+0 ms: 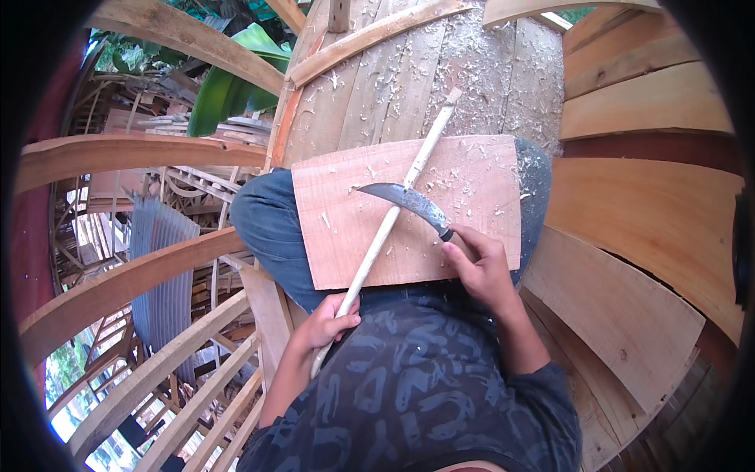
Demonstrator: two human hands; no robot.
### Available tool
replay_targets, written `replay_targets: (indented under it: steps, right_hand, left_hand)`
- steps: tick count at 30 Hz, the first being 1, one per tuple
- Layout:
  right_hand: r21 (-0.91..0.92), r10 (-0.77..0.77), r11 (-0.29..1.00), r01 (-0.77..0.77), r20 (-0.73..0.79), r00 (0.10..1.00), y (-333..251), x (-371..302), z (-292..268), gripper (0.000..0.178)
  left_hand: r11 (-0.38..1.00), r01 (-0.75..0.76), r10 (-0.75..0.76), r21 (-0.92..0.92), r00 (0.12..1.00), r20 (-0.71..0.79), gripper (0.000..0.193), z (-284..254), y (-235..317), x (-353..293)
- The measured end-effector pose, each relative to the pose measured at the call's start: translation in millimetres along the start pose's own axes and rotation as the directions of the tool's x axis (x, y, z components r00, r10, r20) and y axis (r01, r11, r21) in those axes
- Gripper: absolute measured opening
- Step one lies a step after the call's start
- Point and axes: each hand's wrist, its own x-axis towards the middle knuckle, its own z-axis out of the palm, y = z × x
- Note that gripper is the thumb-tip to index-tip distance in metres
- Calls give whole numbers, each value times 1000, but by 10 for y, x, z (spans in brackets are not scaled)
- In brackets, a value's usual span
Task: The person sits cross-legged on a wooden platform and uses a curved knife to shave and shape a long, thin piece of wood. They hold the wood with their left hand and repeatedly scrape the surface with the knife in their right hand, producing wood shavings.
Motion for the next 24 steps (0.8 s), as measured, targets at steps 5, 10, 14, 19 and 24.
replay_targets:
  steps: [5,10,14,19,24]
  right_hand:
    - [-274,-257,943,189,-240,936,-160,109,-35,30]
    - [298,100,899,-322,575,812,-258,39,-179,23]
    - [362,269,851,-380,319,909,-130,65,-254,21]
    - [230,111,959,-163,221,969,-20,83,-230,23]
    - [-201,-98,978,60,-187,977,-47,2,-16,26]
  left_hand:
    - [1000,-11,11,-3,1000,-5,25,10,33,-19]
    - [1000,-15,15,27,1000,11,25,1,54,-1]
    - [999,-26,26,40,1000,-2,24,16,56,-16]
    - [999,-24,25,43,1000,-13,25,10,27,-17]
    - [1000,-24,24,2,1000,3,31,19,31,28]
